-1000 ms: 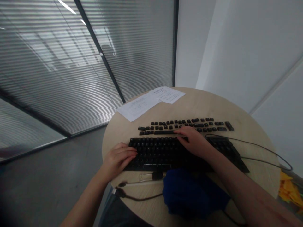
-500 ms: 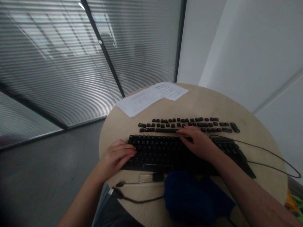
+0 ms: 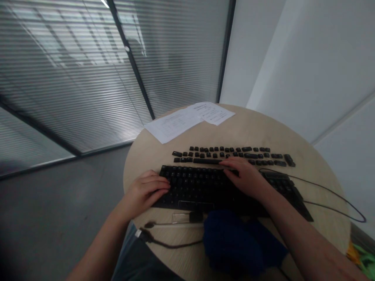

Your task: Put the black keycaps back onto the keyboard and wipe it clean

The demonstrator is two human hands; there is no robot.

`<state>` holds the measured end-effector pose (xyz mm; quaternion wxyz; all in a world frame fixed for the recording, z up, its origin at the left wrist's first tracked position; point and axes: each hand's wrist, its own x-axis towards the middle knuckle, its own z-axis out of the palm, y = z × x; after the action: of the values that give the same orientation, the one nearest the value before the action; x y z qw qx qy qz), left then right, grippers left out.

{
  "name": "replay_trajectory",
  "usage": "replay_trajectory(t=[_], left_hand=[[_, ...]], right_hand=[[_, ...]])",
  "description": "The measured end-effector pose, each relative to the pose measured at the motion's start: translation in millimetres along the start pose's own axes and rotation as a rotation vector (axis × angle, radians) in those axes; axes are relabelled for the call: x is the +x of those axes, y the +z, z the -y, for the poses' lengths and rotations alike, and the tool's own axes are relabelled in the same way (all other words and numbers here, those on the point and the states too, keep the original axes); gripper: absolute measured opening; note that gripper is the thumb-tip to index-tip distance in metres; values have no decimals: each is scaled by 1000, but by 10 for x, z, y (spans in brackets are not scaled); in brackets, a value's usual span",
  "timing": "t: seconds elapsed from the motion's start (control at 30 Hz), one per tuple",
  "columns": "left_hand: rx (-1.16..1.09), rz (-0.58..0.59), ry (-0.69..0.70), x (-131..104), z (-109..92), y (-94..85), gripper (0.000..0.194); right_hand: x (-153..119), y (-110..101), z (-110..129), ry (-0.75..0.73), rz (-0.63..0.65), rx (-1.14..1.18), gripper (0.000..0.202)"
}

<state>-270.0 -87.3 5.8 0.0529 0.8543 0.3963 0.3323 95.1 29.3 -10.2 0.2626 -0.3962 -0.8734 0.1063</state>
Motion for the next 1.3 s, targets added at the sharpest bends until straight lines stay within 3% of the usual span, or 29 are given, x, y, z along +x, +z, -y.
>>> replay_trajectory(t=[0.33, 0.67, 1.13, 1.3], left_hand=[[60, -58, -21, 21, -23, -25, 11], [-33, -74, -8, 25, 15, -22, 12], [-47, -1, -19, 9, 31, -1, 15], [9, -63, -32, 17, -21, -18, 11]], right_hand=[[-9, -5, -4, -3, 3, 0, 32], [-8, 3, -24, -4, 4, -1, 30], [9, -32, -1, -25, 15, -15, 30], [14, -34, 7, -27, 18, -9, 30]])
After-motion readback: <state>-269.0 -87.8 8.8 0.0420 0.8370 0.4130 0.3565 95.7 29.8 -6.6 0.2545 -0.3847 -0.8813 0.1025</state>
